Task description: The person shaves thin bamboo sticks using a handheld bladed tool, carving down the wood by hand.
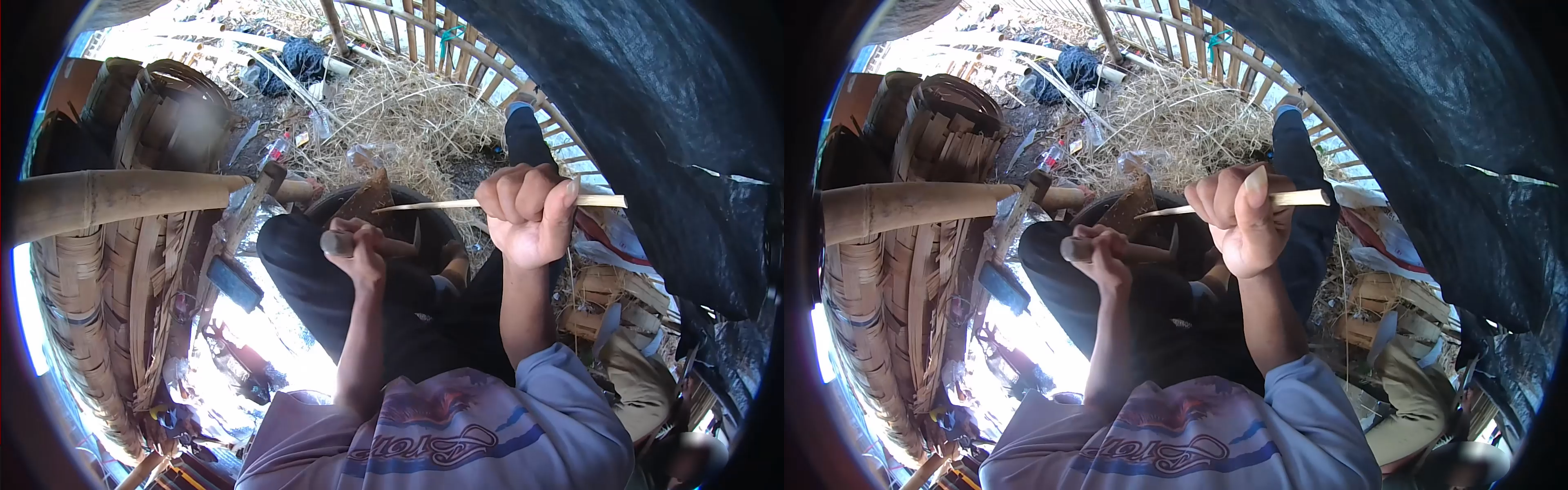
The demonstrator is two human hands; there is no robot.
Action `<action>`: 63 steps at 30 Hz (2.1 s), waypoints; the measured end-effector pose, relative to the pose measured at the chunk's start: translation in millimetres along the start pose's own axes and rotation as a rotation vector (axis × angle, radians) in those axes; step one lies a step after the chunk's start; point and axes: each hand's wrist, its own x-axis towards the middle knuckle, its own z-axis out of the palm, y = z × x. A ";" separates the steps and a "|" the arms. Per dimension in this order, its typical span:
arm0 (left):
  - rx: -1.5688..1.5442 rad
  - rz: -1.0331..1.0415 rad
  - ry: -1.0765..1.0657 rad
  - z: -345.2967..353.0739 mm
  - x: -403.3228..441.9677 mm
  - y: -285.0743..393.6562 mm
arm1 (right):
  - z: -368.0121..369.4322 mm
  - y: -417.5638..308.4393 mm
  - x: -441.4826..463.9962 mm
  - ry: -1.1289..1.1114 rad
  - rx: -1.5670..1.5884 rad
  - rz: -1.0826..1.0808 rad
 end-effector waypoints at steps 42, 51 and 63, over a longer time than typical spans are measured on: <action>0.243 0.207 -0.147 56.8 10.6 78.0 | 24.9 -7.8 -9.7 0.144 -0.135 0.025; 0.288 0.256 -0.249 64.5 -3.2 85.9 | 43.5 -4.5 -1.2 0.044 -0.334 0.010; 0.150 0.107 -0.042 24.9 8.1 71.5 | 32.3 -2.5 6.2 0.048 -0.246 0.034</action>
